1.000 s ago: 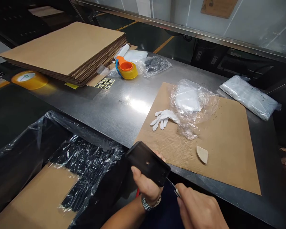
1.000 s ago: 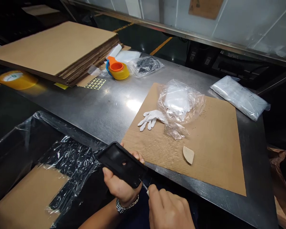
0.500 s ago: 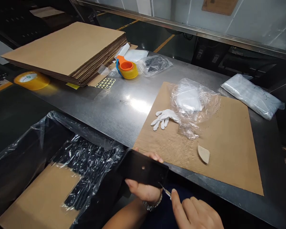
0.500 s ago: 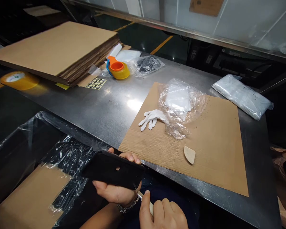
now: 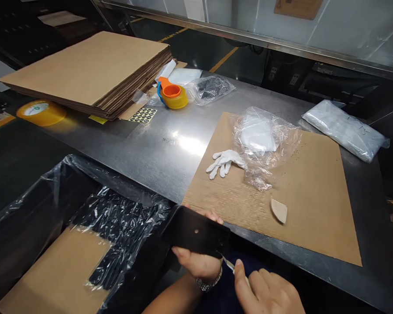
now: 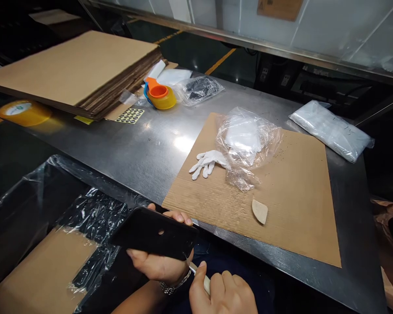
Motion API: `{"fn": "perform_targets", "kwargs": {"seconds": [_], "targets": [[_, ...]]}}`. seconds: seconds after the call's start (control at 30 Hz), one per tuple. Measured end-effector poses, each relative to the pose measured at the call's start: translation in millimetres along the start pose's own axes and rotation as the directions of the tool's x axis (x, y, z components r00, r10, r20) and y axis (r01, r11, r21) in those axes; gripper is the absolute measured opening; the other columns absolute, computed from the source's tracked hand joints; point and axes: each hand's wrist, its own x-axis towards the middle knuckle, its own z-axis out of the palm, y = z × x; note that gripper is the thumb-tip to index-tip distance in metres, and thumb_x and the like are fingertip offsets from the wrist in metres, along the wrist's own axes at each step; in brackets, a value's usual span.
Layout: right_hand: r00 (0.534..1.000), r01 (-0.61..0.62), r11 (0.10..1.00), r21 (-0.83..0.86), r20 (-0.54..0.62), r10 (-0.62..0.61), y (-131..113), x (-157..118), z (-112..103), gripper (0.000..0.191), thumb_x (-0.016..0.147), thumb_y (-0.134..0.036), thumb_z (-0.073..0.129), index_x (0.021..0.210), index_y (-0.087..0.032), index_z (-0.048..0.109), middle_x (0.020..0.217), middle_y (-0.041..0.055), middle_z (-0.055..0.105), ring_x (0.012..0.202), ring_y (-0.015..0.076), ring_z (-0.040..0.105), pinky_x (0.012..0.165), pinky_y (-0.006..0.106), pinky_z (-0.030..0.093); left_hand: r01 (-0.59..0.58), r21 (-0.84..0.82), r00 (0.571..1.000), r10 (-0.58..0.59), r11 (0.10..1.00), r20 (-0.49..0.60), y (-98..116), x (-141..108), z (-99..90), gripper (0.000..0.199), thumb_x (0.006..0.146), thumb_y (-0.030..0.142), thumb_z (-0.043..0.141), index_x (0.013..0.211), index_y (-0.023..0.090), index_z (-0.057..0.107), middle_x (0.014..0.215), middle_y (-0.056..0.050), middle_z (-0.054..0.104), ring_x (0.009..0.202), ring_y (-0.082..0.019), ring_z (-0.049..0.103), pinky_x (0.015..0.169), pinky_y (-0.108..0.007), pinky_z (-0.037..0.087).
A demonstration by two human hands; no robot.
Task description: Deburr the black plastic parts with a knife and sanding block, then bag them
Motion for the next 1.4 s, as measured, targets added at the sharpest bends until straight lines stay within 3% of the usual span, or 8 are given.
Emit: {"fn": "perform_targets", "kwargs": {"seconds": [0.23, 0.47, 0.73, 1.0, 1.13, 1.3, 1.4], "targets": [[1.0, -0.015, 0.992, -0.123, -0.011, 0.014, 2, 1, -4, 0.019, 0.084, -0.006, 0.047, 0.086, -0.013, 0.064, 0.044, -0.0055, 0.04, 0.038, 0.006, 0.038, 0.041, 0.025, 0.023, 0.174, 0.001, 0.983, -0.173, 0.985, -0.059, 2, -4, 5.8, 0.053, 0.066, 0.062, 0.054, 0.105, 0.027, 0.062, 0.066, -0.001, 0.058, 0.059, -0.015, 0.051, 0.051, -0.025, 0.046], [0.994, -0.082, 0.99, -0.114, 0.065, 0.09, 10, 1, -9, 0.025, 0.084, -0.007, 0.042, 0.098, -0.011, 0.063, 0.049, -0.0025, 0.045, 0.042, 0.0097, 0.043, 0.045, 0.026, 0.027, 0.276, -0.008, 0.959, -0.276, 0.961, -0.059, 4, -1, 4.0, 0.047, 0.068, 0.062, 0.052, 0.089, 0.021, 0.066, 0.066, -0.003, 0.06, 0.057, -0.015, 0.053, 0.05, -0.024, 0.047], [0.985, -0.169, 0.985, 0.031, 0.033, 0.168, 24, -10, -3, 0.04, 0.091, -0.007, 0.024, 0.109, -0.012, 0.058, 0.053, -0.0009, 0.046, 0.041, 0.0077, 0.045, 0.042, 0.02, 0.032, 0.541, -0.023, 0.84, -0.542, 0.84, -0.026, 6, 5, 2.8, 0.049, 0.08, 0.054, 0.037, 0.072, 0.013, 0.064, 0.063, -0.006, 0.06, 0.055, -0.014, 0.053, 0.051, -0.024, 0.046], [0.988, -0.123, 0.99, 0.072, 0.099, 0.116, 30, -12, -11, 0.029, 0.092, -0.021, 0.037, 0.103, -0.017, 0.063, 0.054, -0.0018, 0.047, 0.042, 0.0071, 0.047, 0.041, 0.019, 0.034, 0.606, -0.01, 0.795, -0.606, 0.795, 0.041, 9, 3, 2.8, 0.048, 0.077, 0.055, 0.043, 0.075, 0.012, 0.066, 0.064, -0.006, 0.06, 0.053, -0.014, 0.053, 0.05, -0.025, 0.045], [0.982, -0.113, 0.99, 0.086, 0.165, 0.097, 31, -13, -14, 0.028, 0.091, -0.018, 0.039, 0.109, -0.016, 0.061, 0.056, -0.0016, 0.048, 0.044, 0.0076, 0.048, 0.042, 0.018, 0.036, 0.605, 0.0, 0.795, -0.604, 0.796, 0.046, 10, 3, 3.1, 0.049, 0.076, 0.056, 0.044, 0.075, 0.013, 0.066, 0.064, -0.007, 0.061, 0.054, -0.015, 0.054, 0.051, -0.024, 0.045], [0.988, -0.112, 0.992, 0.062, 0.113, 0.104, 30, -10, -14, 0.034, 0.091, -0.013, 0.033, 0.101, -0.014, 0.065, 0.052, -0.0011, 0.047, 0.039, 0.0072, 0.046, 0.038, 0.018, 0.034, 0.586, 0.01, 0.807, -0.585, 0.81, 0.078, 10, 1, 2.4, 0.049, 0.076, 0.056, 0.044, 0.074, 0.013, 0.066, 0.066, -0.007, 0.061, 0.056, -0.015, 0.054, 0.052, -0.025, 0.046], [0.986, -0.096, 0.994, 0.054, 0.141, 0.088, 31, -7, -16, 0.035, 0.09, -0.012, 0.032, 0.102, -0.014, 0.065, 0.052, -0.0007, 0.048, 0.039, 0.0074, 0.046, 0.037, 0.018, 0.034, 0.585, 0.009, 0.807, -0.583, 0.811, 0.099, 10, 1, 2.0, 0.049, 0.077, 0.056, 0.043, 0.075, 0.013, 0.066, 0.067, -0.007, 0.061, 0.057, -0.015, 0.054, 0.053, -0.025, 0.046]]}}
